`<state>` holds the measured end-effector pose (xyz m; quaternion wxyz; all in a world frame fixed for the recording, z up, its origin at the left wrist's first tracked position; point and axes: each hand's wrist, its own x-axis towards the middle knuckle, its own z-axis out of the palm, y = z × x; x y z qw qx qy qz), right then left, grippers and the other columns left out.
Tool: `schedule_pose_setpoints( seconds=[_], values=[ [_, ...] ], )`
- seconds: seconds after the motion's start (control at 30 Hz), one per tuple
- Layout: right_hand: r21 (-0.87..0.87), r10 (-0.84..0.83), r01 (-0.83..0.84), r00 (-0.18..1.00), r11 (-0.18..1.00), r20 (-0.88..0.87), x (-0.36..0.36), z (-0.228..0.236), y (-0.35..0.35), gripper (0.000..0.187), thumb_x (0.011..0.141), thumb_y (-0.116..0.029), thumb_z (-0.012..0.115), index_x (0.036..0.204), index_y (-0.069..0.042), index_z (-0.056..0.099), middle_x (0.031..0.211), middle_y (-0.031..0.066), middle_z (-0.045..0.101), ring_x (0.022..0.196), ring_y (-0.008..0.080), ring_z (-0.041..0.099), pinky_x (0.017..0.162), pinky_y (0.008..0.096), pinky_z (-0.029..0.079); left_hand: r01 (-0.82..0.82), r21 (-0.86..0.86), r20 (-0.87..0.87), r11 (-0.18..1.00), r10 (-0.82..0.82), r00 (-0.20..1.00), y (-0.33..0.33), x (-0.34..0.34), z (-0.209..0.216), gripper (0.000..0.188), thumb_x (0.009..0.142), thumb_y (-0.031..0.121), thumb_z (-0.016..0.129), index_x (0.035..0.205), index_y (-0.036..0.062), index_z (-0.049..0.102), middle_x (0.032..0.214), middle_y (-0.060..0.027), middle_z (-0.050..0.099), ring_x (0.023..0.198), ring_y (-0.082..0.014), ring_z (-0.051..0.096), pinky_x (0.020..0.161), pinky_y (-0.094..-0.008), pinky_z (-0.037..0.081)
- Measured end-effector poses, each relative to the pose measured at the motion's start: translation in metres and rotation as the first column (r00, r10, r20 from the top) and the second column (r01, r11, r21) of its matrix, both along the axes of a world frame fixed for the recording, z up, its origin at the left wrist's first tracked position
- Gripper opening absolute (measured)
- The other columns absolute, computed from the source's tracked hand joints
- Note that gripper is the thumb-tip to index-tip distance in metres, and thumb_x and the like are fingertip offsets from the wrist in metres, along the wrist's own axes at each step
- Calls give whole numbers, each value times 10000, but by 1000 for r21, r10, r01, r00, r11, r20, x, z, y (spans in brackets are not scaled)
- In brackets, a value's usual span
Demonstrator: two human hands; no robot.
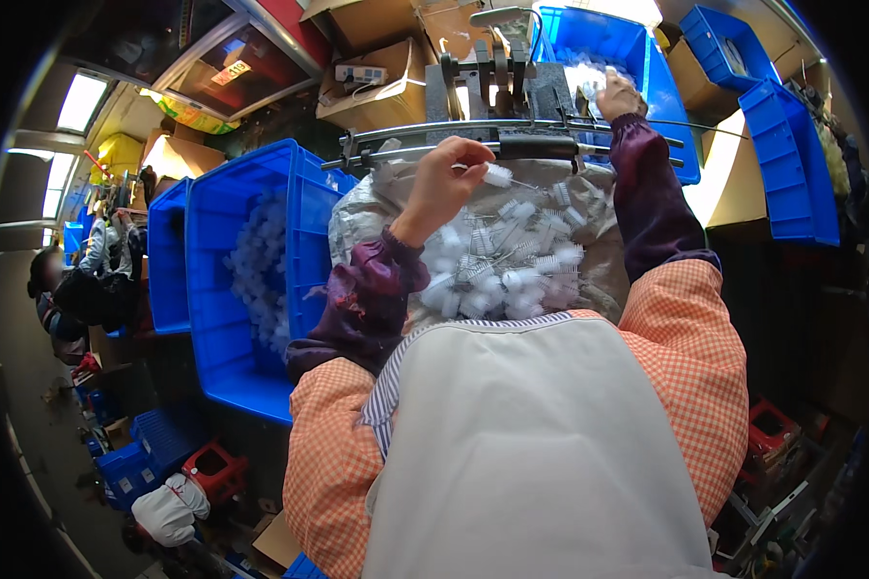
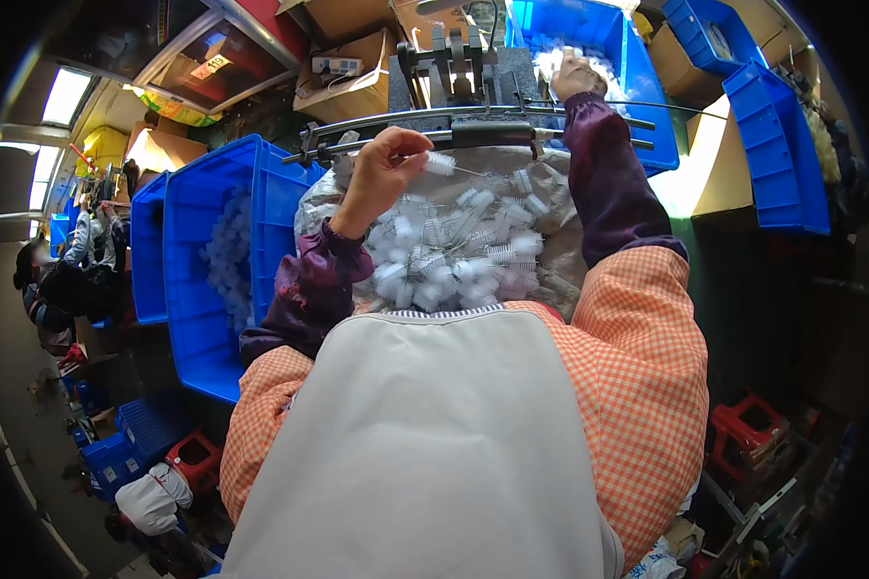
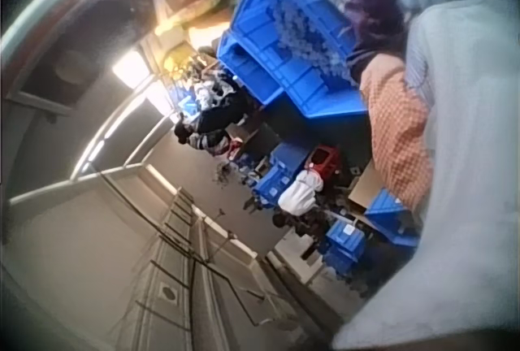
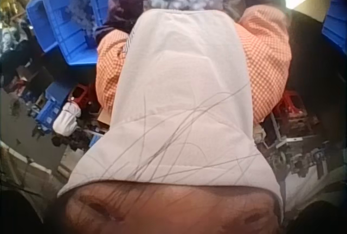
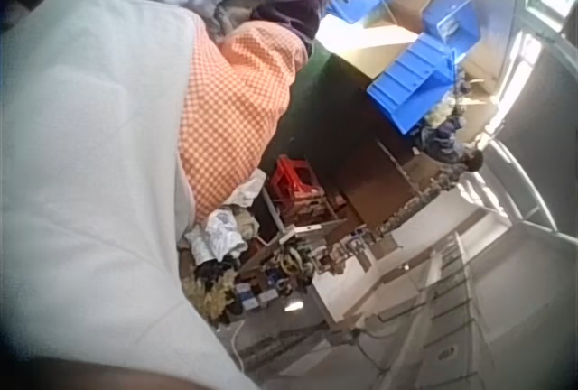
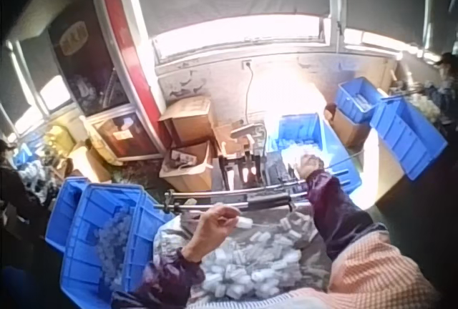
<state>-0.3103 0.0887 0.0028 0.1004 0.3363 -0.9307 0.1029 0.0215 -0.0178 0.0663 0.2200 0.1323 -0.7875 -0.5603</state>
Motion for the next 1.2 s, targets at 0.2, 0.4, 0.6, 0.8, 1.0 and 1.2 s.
schedule_pose_setpoints(
  seconds=[0.2,0.4,0.6,0.8,1.0,1.2],
  values=[
    [-645,720,-454,-10,614,693,126,33,10,323,899,-190,506,1172,-17,514,999,70,608,843,125,563,757,259,456,-82,-116,-130,990,67,989,9,-20,-11,172,773,-10,613,944,5,597,887,-54,561,791,-104,574,672,-215,476],
    [-214,378,-351,920,912,103,68,-17,-31,180,831,-177,506,961,-82,587,945,117,599,910,322,553,794,394,437,70,-309,376,949,54,925,-5,21,-30,334,745,220,676,989,20,566,937,-135,572,791,-262,581,678,-341,474],
    [1,263,-264,964,965,-38,46,-42,-60,193,847,-224,479,972,-134,596,973,57,594,978,284,515,825,393,422,234,-408,502,883,3,865,-2,61,-78,411,689,269,702,984,24,557,836,-138,573,781,-284,570,704,-355,454],
    [-52,319,-317,947,947,32,40,-47,-63,204,805,-161,482,979,-137,586,990,47,588,1031,264,482,874,406,384,223,-336,476,915,-40,879,-4,63,-87,374,671,168,681,993,33,545,746,-117,557,736,-263,562,668,-345,451],
    [97,252,-251,968,963,2,47,-37,-67,177,828,-217,484,953,-144,586,990,37,589,1031,245,475,843,388,361,198,-334,512,922,1,859,-2,63,-82,443,678,181,683,1048,16,501,733,-136,565,698,-264,577,625,-348,452],
    [-20,372,-373,927,928,-35,42,-45,-62,170,845,-242,475,942,-145,577,967,34,589,1015,242,482,847,392,347,209,-382,574,900,54,817,1,76,-86,550,699,255,677,1110,-19,435,735,-185,586,698,-319,597,648,-385,458]
  ],
)
